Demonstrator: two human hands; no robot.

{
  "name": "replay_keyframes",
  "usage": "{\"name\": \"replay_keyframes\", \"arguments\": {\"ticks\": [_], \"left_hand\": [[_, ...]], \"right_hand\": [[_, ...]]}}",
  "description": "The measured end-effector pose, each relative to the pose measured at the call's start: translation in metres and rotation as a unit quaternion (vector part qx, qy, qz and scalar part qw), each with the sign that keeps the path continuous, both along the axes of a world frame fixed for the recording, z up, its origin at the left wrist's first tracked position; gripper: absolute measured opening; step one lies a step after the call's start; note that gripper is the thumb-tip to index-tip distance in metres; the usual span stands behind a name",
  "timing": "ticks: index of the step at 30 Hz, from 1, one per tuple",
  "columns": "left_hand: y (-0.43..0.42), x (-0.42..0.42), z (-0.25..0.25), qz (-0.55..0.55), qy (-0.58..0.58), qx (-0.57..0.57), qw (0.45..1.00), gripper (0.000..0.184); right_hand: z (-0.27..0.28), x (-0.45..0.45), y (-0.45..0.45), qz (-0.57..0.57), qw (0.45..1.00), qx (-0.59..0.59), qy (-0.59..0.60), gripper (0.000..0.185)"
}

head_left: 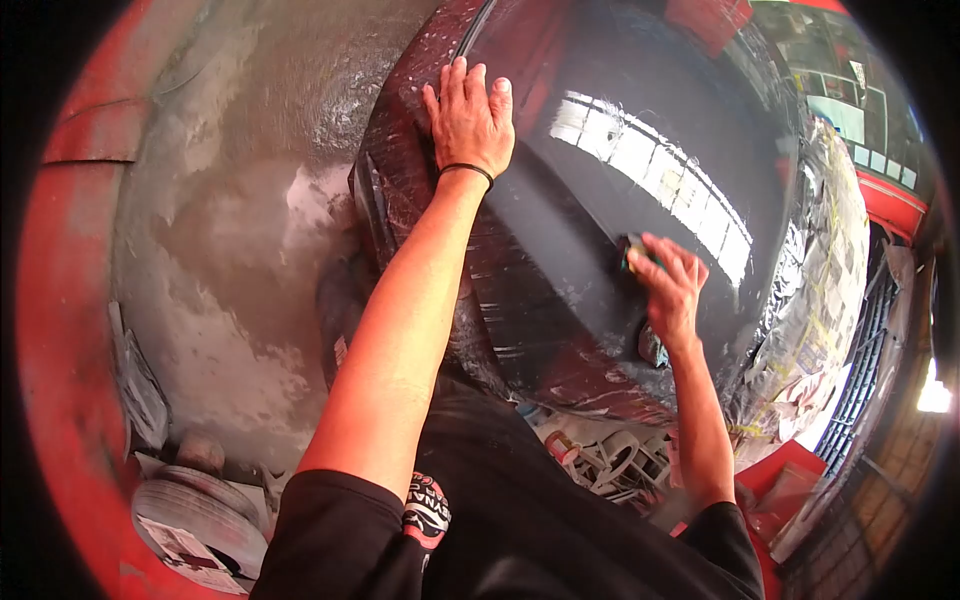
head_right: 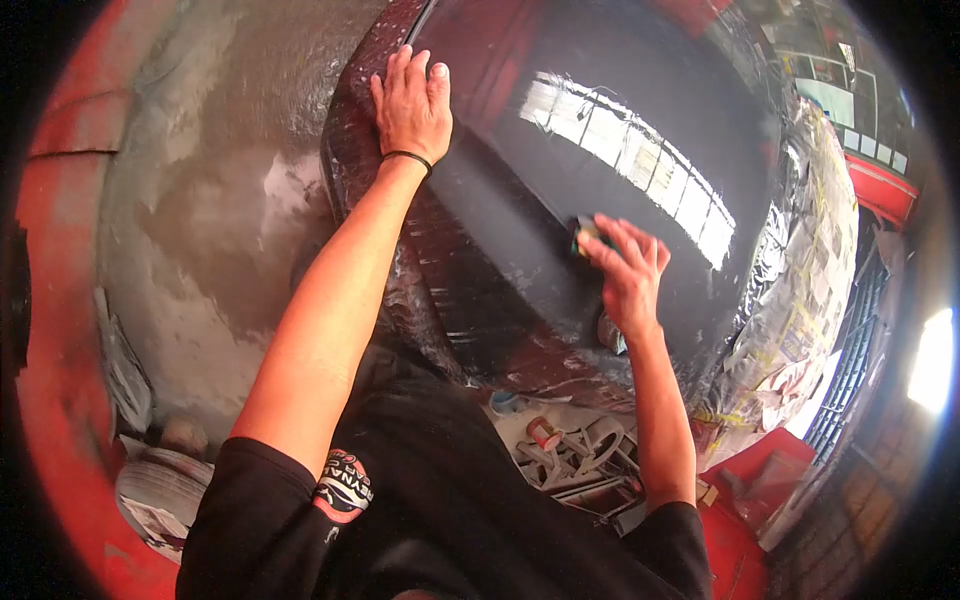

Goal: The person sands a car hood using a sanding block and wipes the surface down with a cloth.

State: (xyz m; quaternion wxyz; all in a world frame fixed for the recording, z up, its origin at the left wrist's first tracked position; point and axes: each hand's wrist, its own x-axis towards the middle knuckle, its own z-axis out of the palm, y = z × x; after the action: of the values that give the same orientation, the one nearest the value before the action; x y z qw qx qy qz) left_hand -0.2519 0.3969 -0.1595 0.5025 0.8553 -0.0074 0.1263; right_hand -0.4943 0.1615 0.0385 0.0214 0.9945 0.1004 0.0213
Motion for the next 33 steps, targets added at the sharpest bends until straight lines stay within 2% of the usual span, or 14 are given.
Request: {"name": "replay_keyframes", "arguments": {"ticks": [4,5,6,8,12,15,20,21,23,24,26,28,30,33], "left_hand": [[0.007,-0.002,-0.004,-0.012,-0.004,0.013,1.0,0.061],[0.008,0.0,-0.002,-0.017,-0.007,0.016,1.0,0.061],[0.009,0.0,-0.002,-0.016,-0.009,0.017,1.0,0.06],[0.008,0.001,-0.006,-0.016,-0.009,0.022,1.0,0.061],[0.005,0.001,-0.004,-0.02,-0.004,0.013,1.0,0.062],[0.007,0.002,0.0,-0.027,0.0,0.013,1.0,0.061],[0.012,0.004,-0.002,-0.051,0.006,0.017,0.999,0.067],[0.016,0.006,-0.007,-0.073,0.013,0.004,0.997,0.066],[0.03,0.008,-0.007,-0.127,0.06,-0.009,0.99,0.064],[0.044,0.0,0.013,-0.163,0.102,-0.035,0.981,0.062],[0.062,-0.03,0.055,-0.226,0.051,-0.042,0.972,0.057],[0.075,-0.075,0.083,-0.325,0.12,-0.209,0.915,0.054],[0.081,-0.118,0.118,-0.439,0.289,-0.311,0.792,0.053],[0.079,-0.141,0.131,-0.481,0.576,-0.435,0.498,0.079]], "right_hand": [[-0.032,0.135,-0.033,-0.079,0.984,0.063,-0.149,0.051],[-0.029,0.16,-0.027,-0.165,0.973,0.013,-0.161,0.051],[-0.034,0.166,-0.037,-0.133,0.977,0.033,-0.164,0.053],[-0.034,0.14,-0.035,-0.067,0.986,0.053,-0.142,0.054],[-0.03,0.006,0.018,-0.134,0.983,0.08,-0.098,0.062],[-0.019,0.026,0.004,-0.145,0.983,0.044,-0.101,0.064],[-0.04,0.137,-0.058,-0.239,0.948,0.058,-0.203,0.034],[-0.034,0.134,-0.05,-0.264,0.934,0.127,-0.206,0.032],[-0.025,0.104,-0.023,-0.37,0.869,0.253,-0.21,0.037],[-0.006,0.081,0.008,-0.4,0.807,0.395,-0.179,0.043],[-0.001,0.029,0.065,-0.404,0.679,0.577,-0.206,0.048],[-0.017,-0.024,0.112,-0.449,0.55,0.677,-0.191,0.048],[-0.008,-0.052,0.16,-0.479,0.307,0.803,-0.178,0.042],[-0.02,-0.076,0.2,-0.367,0.137,0.911,-0.131,0.049]]}}
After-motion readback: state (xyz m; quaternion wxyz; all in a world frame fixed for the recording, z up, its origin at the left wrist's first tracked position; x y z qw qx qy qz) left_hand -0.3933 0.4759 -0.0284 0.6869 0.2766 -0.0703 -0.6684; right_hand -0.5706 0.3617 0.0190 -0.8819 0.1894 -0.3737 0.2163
